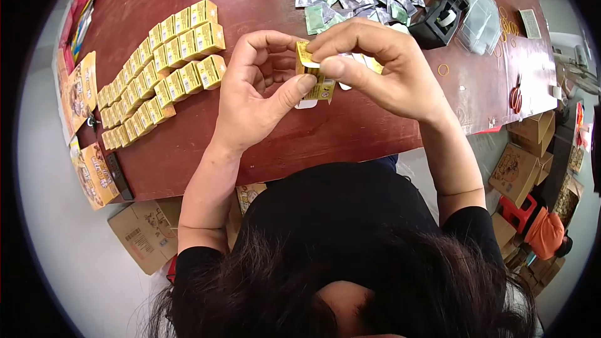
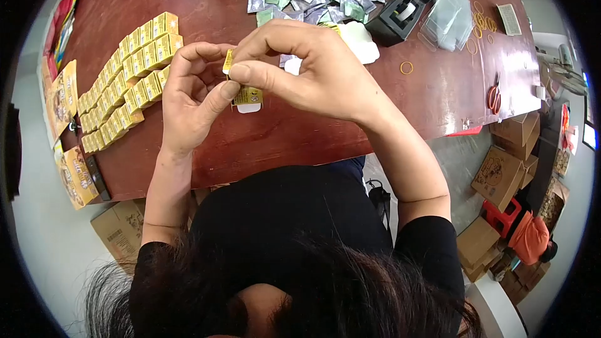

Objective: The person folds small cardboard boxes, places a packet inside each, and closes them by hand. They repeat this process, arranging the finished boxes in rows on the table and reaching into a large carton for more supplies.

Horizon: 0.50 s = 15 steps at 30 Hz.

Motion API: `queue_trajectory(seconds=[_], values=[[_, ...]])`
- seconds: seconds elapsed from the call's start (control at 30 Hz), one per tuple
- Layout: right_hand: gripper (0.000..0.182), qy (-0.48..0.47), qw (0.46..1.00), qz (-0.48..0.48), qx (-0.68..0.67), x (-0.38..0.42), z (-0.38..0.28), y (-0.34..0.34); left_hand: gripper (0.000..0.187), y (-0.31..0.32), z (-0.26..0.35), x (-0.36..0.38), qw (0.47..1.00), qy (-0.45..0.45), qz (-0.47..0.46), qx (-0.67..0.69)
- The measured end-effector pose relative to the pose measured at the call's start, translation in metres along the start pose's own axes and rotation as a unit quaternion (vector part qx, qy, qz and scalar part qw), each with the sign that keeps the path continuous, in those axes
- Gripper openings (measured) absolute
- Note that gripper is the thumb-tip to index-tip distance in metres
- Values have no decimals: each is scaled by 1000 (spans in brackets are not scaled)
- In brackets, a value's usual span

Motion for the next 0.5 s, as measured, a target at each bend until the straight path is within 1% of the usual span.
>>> queue_trajectory(seconds=[0.03, 0.07, 0.1, 0.17, 0.27, 0.3, 0.33, 0.4, 0.43, 0.5], values=[[22, 19, 1000, -4, 11, 0, 0, 2, 46, 0, -1, 0, 1000, -1, -2, 2], [19, 39, 999, 21, 14, -1, -2, 5, 46, 1, -2, -1, 1000, -7, 7, 10], [19, 40, 999, 22, 16, -2, -5, 7, 46, 1, -3, -1, 1000, -13, 15, 19], [17, 107, 992, 67, 22, -5, -10, 5, 46, 1, -4, -1, 1000, -11, 11, 15], [18, 116, 992, 47, 2, -7, 2, -1, 47, 0, -2, -3, 1000, -11, 8, 15], [20, 83, 996, 32, -6, -7, 2, 0, 47, -1, -1, -4, 1000, -11, 8, 21], [20, 82, 996, 31, -7, -6, 6, -2, 47, -3, -2, -4, 1000, -11, 10, 21], [24, -14, 1000, -10, 12, -6, 10, -5, 47, -4, -4, -4, 1000, -11, 10, 14], [24, -12, 1000, -12, 12, -5, 8, -4, 47, -4, -4, -4, 1000, -12, 11, 15], [26, 47, 999, 8, 22, -5, 2, 0, 46, -4, -3, -5, 1000, -14, 9, 25]])
Point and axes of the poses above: each hand's wrist, its own x-axis away from the middle knuckle, its own y-axis out of the palm, z = x × y, the point moved 2 cm from there along -x, towards the middle knuckle, and after that the axes turned 2 degrees about z, right-handed, at the moved point
